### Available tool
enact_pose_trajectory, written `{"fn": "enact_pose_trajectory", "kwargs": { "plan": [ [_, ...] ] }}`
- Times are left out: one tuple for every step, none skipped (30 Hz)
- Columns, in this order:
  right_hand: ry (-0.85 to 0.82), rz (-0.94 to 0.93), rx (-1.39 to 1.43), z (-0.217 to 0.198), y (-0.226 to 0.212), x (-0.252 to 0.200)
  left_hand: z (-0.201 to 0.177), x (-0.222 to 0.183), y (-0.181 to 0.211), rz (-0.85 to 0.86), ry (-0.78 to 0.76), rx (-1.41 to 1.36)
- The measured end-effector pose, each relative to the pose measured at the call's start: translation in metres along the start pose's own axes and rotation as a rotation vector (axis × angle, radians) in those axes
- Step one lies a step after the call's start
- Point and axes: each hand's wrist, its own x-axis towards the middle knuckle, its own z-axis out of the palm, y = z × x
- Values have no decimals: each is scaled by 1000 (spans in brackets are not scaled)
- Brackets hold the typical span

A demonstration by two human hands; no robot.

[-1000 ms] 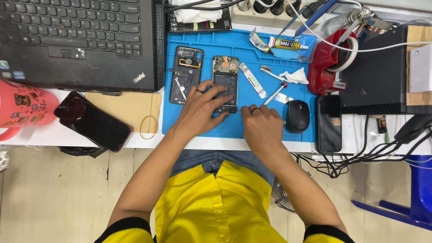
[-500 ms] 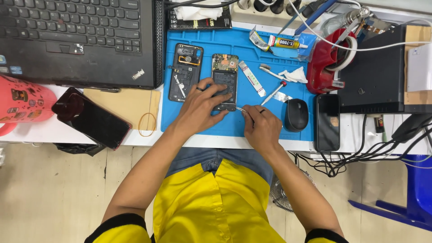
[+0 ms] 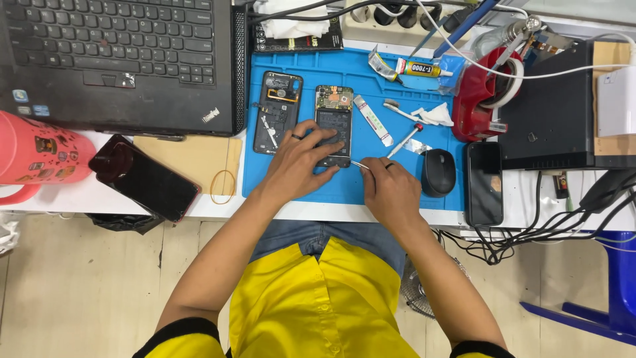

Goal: Reassembling a mobile phone by installing internal components and securing them with screws on a repair bench.

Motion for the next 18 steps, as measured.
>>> {"fn": "enact_pose_trajectory", "kwargs": {
  "plan": [
    [1, -1, -1, -3, -1, 1, 0, 1, -1, 0, 1, 0],
    [-38, 25, 66, -7, -2, 1, 1, -1, -1, 0, 7, -1],
    [-77, 52, 132, -10, -3, 0, 1, -2, -1, 0, 12, -1],
    [-80, 54, 131, -9, -3, 1, 0, -2, -1, 0, 10, -5],
    [-97, 52, 135, -9, -2, 1, 0, -2, -1, -3, 7, -1],
    [-111, 51, 138, -9, -1, 2, 0, 0, -1, -2, 3, 3],
    [-111, 56, 135, -10, -1, 2, 2, 0, -2, 1, 1, 0],
    [-146, 74, 116, -12, -2, 4, 2, 0, -2, 1, 8, 1],
    [-182, 92, 97, -13, -3, 5, 3, -1, -2, 1, 14, 3],
    [-182, 94, 97, -14, -3, 6, 3, -2, -2, 1, 13, 3],
    [-194, 83, 81, -15, -4, 7, 4, -2, -2, -1, 15, -2],
    [-203, 70, 65, -16, -4, 10, 3, -1, -3, -1, 20, -3],
    [-200, 68, 65, -18, -5, 12, 3, -1, -3, 1, 23, -1],
    [-219, 70, 65, -21, -7, 14, 3, -1, -3, 0, 20, -1],
    [-239, 71, 65, -23, -8, 15, 3, -2, -2, -1, 18, -1],
    [-240, 71, 65, -25, -9, 16, 3, -2, -2, -3, 18, -1],
    [-263, 66, 67, -28, -10, 16, 3, -3, -1, -6, 17, -5],
    [-281, 61, 68, -30, -10, 18, 2, -2, -1, -6, 18, -6]
  ]
}}
